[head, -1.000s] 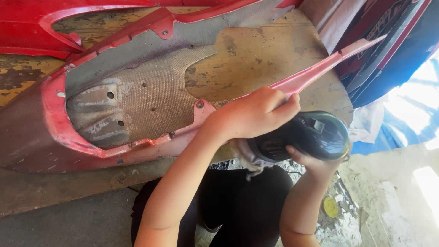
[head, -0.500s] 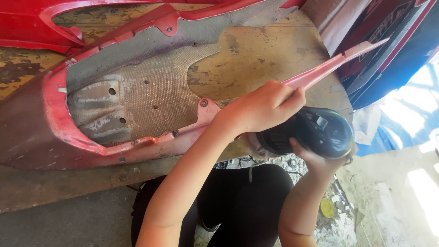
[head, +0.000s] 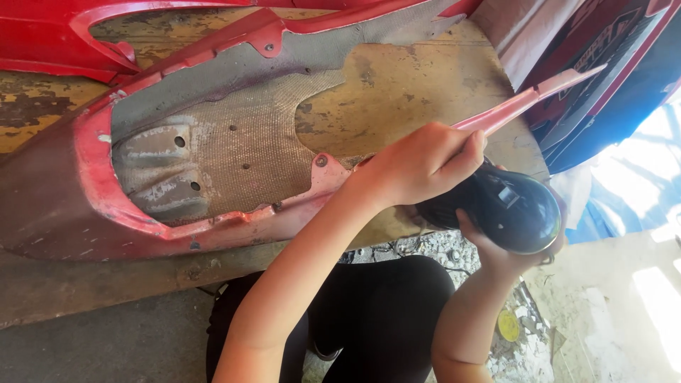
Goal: The person uses a handheld electric polisher with a buffing pad to smooth the surface of a red car part resting on a wooden workbench. They move the tool across the edges and flat areas of the part.
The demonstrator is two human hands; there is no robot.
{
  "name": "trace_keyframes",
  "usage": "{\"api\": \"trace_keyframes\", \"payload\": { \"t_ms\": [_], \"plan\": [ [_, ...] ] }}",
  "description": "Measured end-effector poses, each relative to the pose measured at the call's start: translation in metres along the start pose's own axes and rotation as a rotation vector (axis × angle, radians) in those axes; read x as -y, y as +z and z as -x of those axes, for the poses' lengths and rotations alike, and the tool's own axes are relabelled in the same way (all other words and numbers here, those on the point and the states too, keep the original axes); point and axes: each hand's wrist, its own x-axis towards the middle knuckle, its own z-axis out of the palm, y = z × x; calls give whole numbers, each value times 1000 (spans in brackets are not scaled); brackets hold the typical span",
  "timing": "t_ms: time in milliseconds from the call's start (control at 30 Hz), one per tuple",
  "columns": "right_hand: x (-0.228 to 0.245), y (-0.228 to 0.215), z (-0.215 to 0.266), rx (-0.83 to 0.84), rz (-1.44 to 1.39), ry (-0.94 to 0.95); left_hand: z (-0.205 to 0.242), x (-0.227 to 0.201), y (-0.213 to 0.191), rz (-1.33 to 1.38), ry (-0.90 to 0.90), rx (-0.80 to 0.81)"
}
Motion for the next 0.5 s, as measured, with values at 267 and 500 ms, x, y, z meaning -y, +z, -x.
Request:
{"api": "trace_keyframes", "payload": {
  "t_ms": [267,500],
  "plan": [
    [-31,11,7,89,-366,230,2,-27,-23,-168,-174,17],
    [0,38,-8,1,-518,103,-2,-53,-36,-110,222,-91]
  ]
}}
